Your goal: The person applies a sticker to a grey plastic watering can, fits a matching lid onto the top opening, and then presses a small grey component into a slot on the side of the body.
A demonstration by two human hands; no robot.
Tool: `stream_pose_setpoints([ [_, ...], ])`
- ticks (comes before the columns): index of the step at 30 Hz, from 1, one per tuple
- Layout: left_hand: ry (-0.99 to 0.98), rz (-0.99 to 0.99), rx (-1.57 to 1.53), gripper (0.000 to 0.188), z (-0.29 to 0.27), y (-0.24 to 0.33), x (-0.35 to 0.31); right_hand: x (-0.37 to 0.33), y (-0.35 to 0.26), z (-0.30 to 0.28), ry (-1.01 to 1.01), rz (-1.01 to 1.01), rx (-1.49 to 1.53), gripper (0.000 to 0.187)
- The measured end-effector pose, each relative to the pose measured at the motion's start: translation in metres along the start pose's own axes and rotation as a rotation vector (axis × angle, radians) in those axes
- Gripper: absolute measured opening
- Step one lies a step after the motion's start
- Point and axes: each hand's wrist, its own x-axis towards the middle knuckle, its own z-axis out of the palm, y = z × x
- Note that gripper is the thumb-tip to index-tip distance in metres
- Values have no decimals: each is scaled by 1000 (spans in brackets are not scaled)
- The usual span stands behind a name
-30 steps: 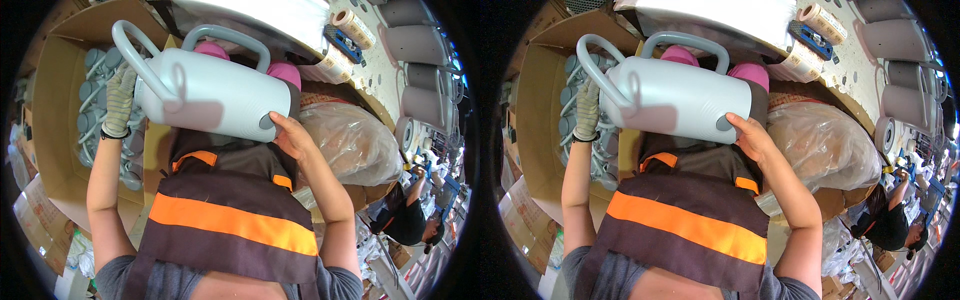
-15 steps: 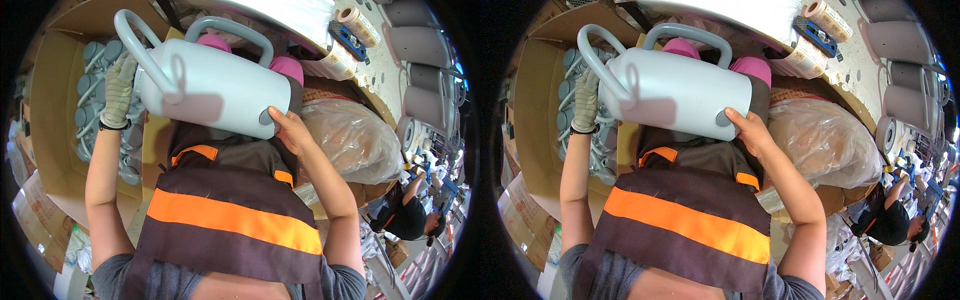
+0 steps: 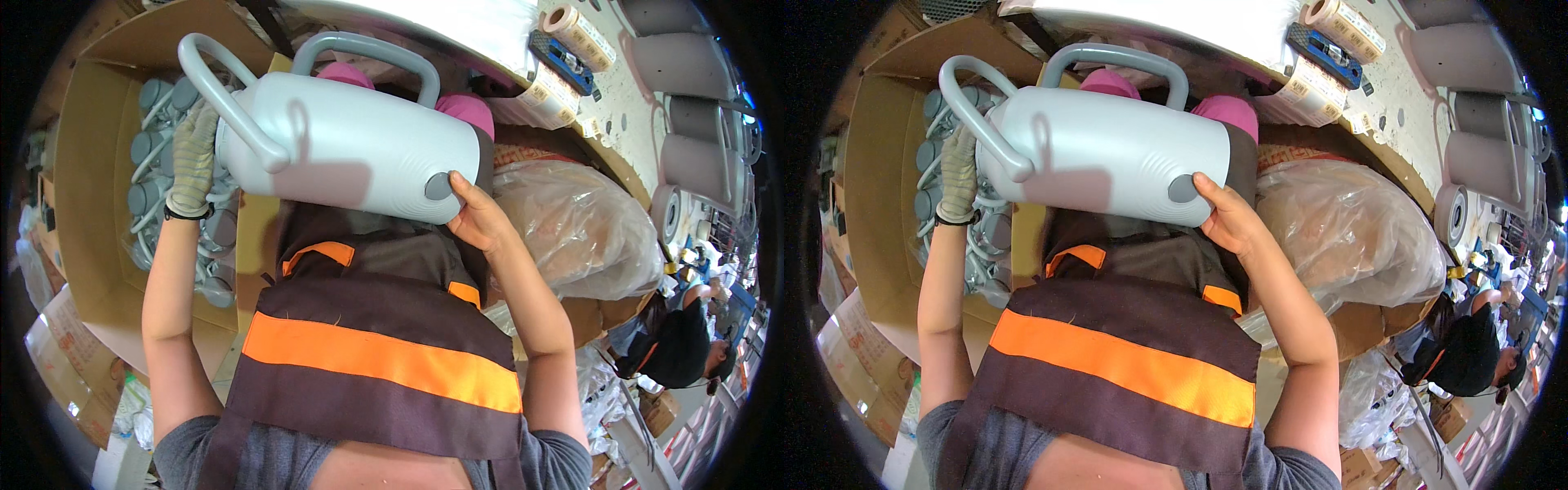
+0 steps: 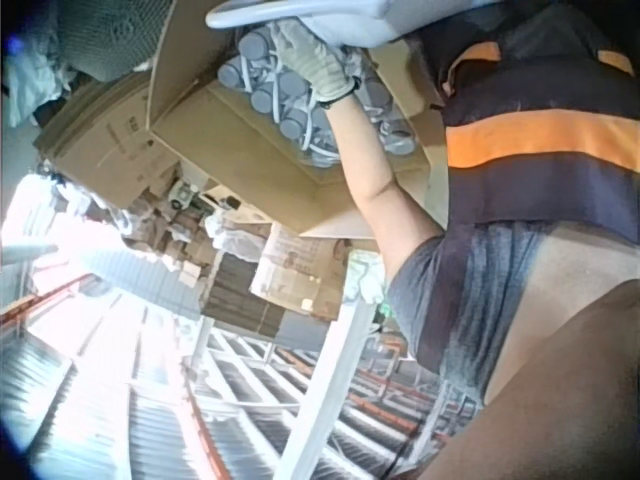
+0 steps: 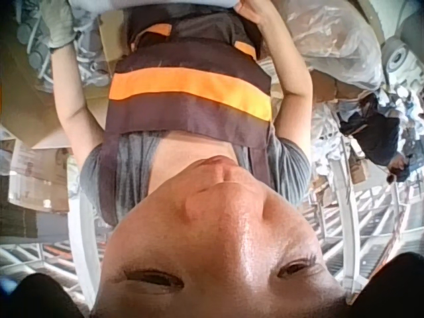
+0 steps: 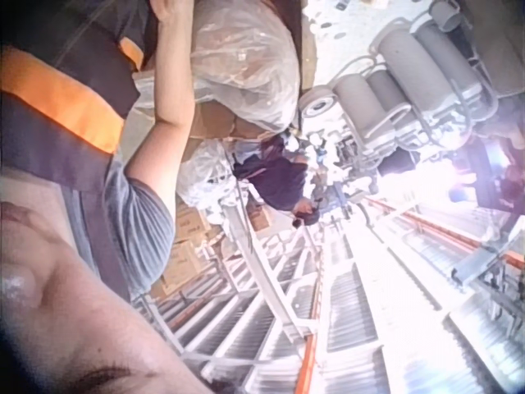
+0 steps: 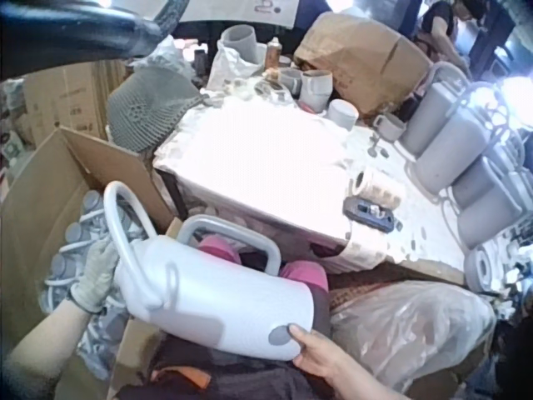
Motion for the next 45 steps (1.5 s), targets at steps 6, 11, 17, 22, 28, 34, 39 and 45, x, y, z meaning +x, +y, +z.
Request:
stream_pose_setpoints([
  [6,-37,35,10,28,-11,-7,-2,-1,-4,2,-64,5,-49,62],
  [11,-47,72,28,26,-12,-9,-2,-2,-8,15,45,12,-130,63],
  [17,11,-5,-74,25,-12,-13,-14,-6,6,19,113,28,-112,73],
  [22,-16,19,-68,28,-23,-29,-17,-9,21,24,283,-104,-206,78],
  [28,64,444,589,35,-37,-41,-37,-22,25,41,475,-321,-459,75],
  [34,56,490,819,32,-37,-36,-63,-29,27,55,566,-394,-577,71],
  [39,7,623,963,30,-48,-52,-76,-30,43,44,647,-452,-625,64],
  [45,-23,475,811,40,-48,-53,-75,-24,45,37,580,-408,-446,63],
])
